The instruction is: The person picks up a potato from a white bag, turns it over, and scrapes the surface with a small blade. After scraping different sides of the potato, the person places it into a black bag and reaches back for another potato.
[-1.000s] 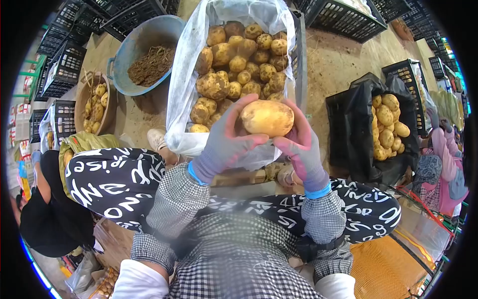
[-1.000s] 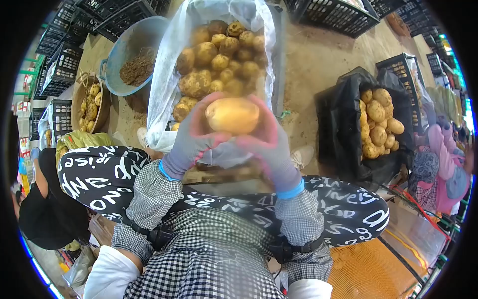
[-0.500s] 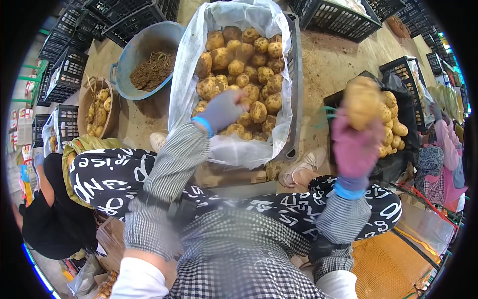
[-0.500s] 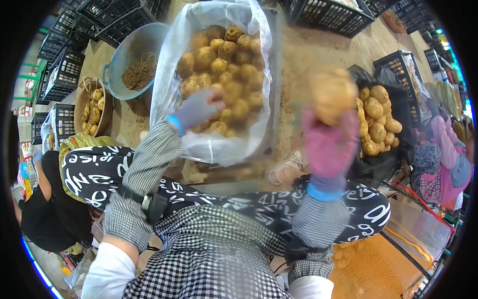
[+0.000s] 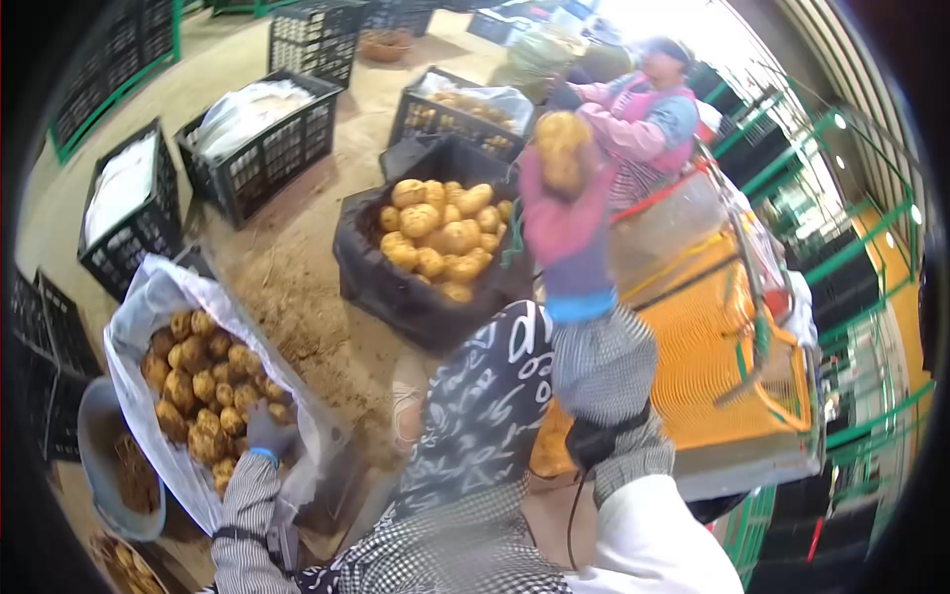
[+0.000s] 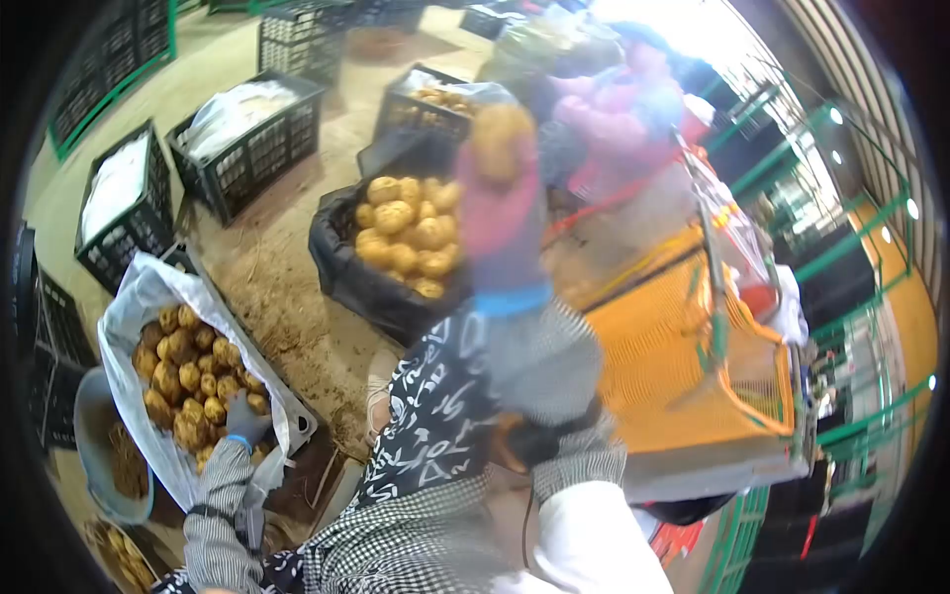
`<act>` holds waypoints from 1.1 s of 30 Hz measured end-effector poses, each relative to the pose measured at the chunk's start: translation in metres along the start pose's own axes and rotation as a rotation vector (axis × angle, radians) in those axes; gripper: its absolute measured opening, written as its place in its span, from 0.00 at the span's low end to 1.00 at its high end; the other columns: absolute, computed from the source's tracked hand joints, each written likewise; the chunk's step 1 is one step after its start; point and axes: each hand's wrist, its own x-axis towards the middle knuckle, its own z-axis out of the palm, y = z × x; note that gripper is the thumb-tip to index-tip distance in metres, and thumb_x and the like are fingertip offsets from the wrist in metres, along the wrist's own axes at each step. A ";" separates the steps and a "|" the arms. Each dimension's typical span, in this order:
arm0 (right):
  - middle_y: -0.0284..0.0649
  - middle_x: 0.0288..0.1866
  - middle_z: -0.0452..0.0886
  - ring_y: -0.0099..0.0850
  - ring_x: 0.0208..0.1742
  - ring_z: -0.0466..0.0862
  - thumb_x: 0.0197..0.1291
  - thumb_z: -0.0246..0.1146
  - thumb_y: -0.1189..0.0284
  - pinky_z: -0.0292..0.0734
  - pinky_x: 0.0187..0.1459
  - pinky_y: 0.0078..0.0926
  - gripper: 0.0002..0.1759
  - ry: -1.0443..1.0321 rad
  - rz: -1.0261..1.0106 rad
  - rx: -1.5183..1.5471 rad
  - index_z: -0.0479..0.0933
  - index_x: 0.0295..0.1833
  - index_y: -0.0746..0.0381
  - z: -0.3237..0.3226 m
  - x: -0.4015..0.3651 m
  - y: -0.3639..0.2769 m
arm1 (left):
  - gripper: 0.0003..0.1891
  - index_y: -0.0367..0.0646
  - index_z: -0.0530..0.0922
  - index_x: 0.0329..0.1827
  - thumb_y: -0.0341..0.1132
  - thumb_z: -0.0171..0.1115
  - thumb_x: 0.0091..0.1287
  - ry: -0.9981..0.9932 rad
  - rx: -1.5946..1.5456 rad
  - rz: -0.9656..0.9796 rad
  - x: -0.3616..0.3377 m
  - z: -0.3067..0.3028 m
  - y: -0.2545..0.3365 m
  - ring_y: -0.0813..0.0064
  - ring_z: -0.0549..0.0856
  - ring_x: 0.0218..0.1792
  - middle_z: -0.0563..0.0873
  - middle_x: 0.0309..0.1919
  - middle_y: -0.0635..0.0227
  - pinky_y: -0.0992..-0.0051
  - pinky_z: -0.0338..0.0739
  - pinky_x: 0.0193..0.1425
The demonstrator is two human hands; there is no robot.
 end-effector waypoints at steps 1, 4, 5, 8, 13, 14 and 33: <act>0.44 0.56 0.80 0.36 0.58 0.80 0.70 0.60 0.65 0.79 0.61 0.40 0.20 -0.087 -0.086 -0.082 0.72 0.61 0.65 0.000 0.022 -0.032 | 0.46 0.34 0.71 0.63 0.56 0.80 0.46 0.006 -0.007 -0.036 -0.003 -0.001 -0.008 0.46 0.82 0.52 0.77 0.56 0.43 0.57 0.78 0.57; 0.43 0.49 0.80 0.33 0.53 0.81 0.68 0.62 0.70 0.80 0.56 0.37 0.16 -0.398 -0.521 -0.698 0.72 0.57 0.65 -0.009 0.085 -0.128 | 0.42 0.32 0.69 0.64 0.50 0.78 0.53 -0.033 -0.520 -0.172 0.010 0.021 -0.067 0.53 0.84 0.50 0.81 0.53 0.48 0.64 0.79 0.57; 0.42 0.47 0.80 0.32 0.51 0.81 0.68 0.62 0.71 0.80 0.55 0.36 0.15 -0.434 -0.663 -0.879 0.71 0.55 0.66 -0.015 0.096 -0.146 | 0.39 0.31 0.70 0.63 0.48 0.77 0.55 -0.032 -0.673 -0.193 0.009 0.016 -0.070 0.57 0.84 0.49 0.82 0.51 0.50 0.66 0.79 0.57; 0.40 0.43 0.80 0.32 0.41 0.83 0.68 0.62 0.71 0.83 0.47 0.32 0.14 -0.273 -0.399 -0.488 0.73 0.54 0.66 0.002 0.083 -0.108 | 0.25 0.34 0.74 0.58 0.45 0.67 0.68 0.174 -1.017 -0.145 0.006 0.009 -0.056 0.71 0.83 0.44 0.83 0.45 0.59 0.74 0.79 0.50; 0.44 0.57 0.81 0.38 0.52 0.85 0.72 0.57 0.69 0.83 0.55 0.40 0.17 -0.050 -0.042 -0.515 0.74 0.62 0.66 0.026 -0.037 0.045 | 0.28 0.51 0.79 0.56 0.65 0.47 0.73 -0.219 -1.492 -0.371 -0.019 -0.084 0.030 0.74 0.84 0.24 0.87 0.34 0.70 0.75 0.77 0.22; 0.44 0.58 0.81 0.37 0.51 0.85 0.71 0.58 0.70 0.83 0.55 0.38 0.19 -0.081 0.095 -0.548 0.73 0.64 0.66 0.022 -0.056 0.067 | 0.29 0.51 0.79 0.55 0.66 0.47 0.72 -0.273 -1.524 -0.269 -0.028 -0.099 0.046 0.75 0.84 0.23 0.87 0.33 0.70 0.76 0.76 0.21; 0.41 0.69 0.69 0.30 0.67 0.73 0.45 0.81 0.78 0.71 0.67 0.29 0.56 -0.624 1.293 -0.483 0.55 0.77 0.66 -0.017 -0.254 0.224 | 0.26 0.38 0.75 0.59 0.53 0.57 0.74 0.409 -0.601 0.060 -0.131 -0.138 0.090 0.59 0.88 0.41 0.86 0.41 0.53 0.65 0.80 0.45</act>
